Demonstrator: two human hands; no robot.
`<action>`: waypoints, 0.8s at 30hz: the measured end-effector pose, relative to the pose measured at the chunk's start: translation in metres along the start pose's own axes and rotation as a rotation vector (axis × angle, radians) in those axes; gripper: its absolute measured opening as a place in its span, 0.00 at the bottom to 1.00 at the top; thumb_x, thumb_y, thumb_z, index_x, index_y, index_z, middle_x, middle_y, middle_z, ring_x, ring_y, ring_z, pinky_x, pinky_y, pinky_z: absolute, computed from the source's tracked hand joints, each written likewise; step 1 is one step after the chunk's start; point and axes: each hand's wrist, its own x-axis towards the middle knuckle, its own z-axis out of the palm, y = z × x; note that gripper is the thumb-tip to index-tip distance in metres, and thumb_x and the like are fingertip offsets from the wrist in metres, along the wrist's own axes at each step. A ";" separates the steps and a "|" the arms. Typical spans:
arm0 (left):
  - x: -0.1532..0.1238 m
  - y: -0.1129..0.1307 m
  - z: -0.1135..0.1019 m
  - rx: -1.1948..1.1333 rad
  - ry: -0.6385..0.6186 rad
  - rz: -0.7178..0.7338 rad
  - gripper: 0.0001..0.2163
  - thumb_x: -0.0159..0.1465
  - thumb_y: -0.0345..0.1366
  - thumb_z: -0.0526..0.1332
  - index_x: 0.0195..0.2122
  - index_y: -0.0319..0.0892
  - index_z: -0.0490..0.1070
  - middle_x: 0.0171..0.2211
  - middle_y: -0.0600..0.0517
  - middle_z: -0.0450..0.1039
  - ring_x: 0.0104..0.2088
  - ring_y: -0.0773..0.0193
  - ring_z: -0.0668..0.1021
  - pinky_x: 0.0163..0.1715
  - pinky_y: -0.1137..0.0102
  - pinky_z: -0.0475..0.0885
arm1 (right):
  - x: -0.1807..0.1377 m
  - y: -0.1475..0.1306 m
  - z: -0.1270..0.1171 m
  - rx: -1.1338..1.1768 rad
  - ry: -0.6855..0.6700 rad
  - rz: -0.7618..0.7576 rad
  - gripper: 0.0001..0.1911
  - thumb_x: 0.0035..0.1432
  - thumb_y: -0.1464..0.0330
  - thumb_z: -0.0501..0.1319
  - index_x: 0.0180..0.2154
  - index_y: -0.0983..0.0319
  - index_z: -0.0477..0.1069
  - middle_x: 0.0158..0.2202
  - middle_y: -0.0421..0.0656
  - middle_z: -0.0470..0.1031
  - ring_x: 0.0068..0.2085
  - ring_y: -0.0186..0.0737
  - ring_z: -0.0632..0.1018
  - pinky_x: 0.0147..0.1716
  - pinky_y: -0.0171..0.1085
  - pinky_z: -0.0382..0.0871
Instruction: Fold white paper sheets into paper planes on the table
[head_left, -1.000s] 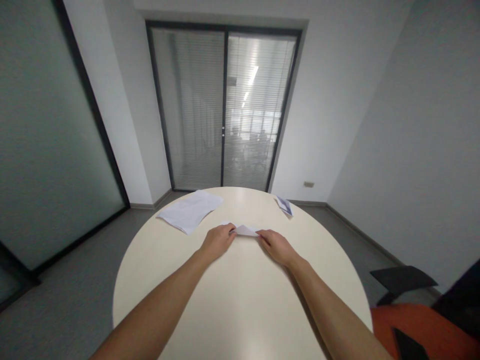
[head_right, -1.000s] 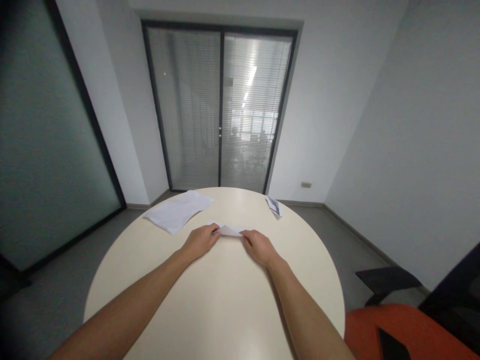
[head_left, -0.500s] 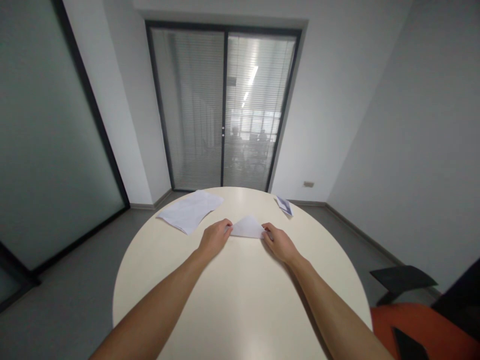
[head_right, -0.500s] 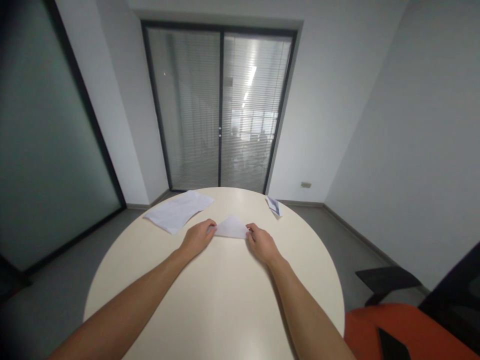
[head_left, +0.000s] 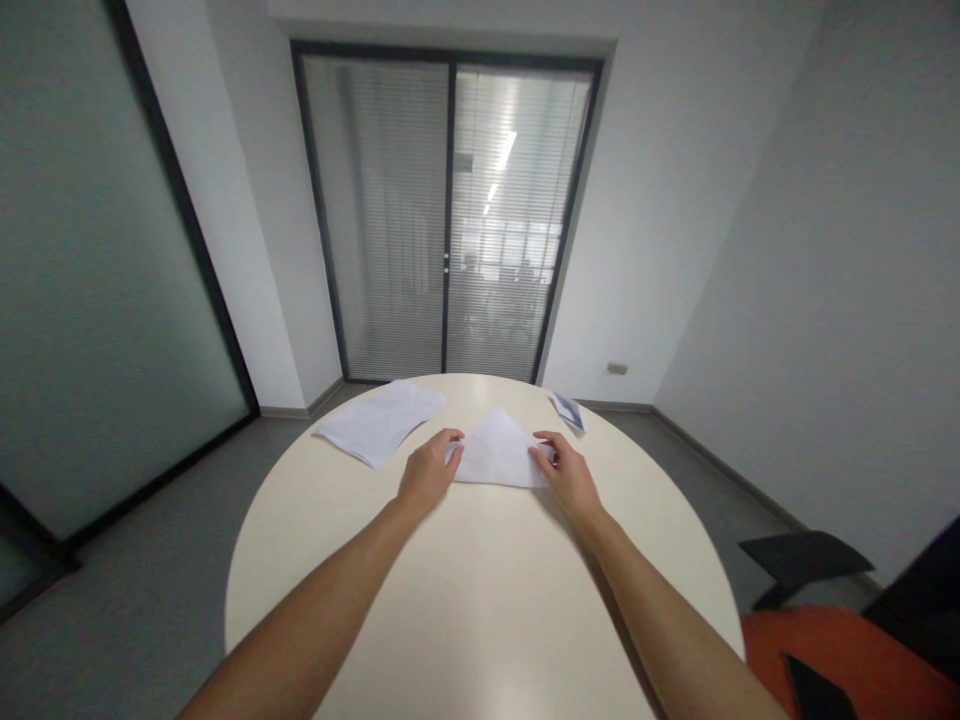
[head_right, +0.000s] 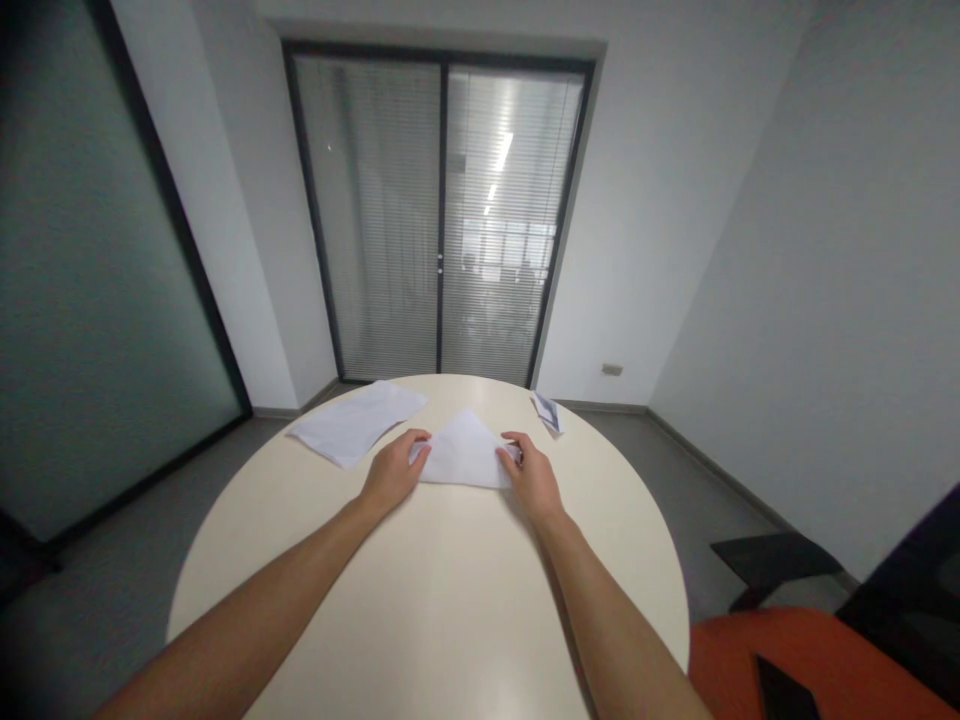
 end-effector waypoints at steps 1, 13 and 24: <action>0.000 -0.001 0.000 -0.012 0.000 0.000 0.10 0.69 0.34 0.56 0.49 0.46 0.69 0.47 0.50 0.78 0.48 0.60 0.79 0.52 0.65 0.71 | 0.000 0.002 0.001 0.019 0.010 0.000 0.22 0.63 0.56 0.56 0.54 0.60 0.69 0.40 0.47 0.79 0.35 0.44 0.77 0.37 0.40 0.71; -0.001 -0.003 0.003 0.081 -0.093 -0.094 0.10 0.66 0.36 0.61 0.49 0.48 0.70 0.42 0.53 0.80 0.42 0.58 0.80 0.42 0.67 0.71 | 0.000 0.011 0.005 -0.010 0.037 0.089 0.28 0.60 0.59 0.58 0.60 0.61 0.62 0.41 0.48 0.76 0.34 0.44 0.77 0.38 0.41 0.72; -0.004 -0.004 0.004 0.175 -0.248 -0.087 0.11 0.66 0.38 0.60 0.49 0.48 0.71 0.44 0.51 0.80 0.44 0.57 0.80 0.41 0.66 0.71 | -0.002 0.017 0.005 -0.144 -0.075 0.145 0.26 0.59 0.66 0.59 0.59 0.60 0.62 0.42 0.47 0.78 0.37 0.43 0.79 0.38 0.40 0.70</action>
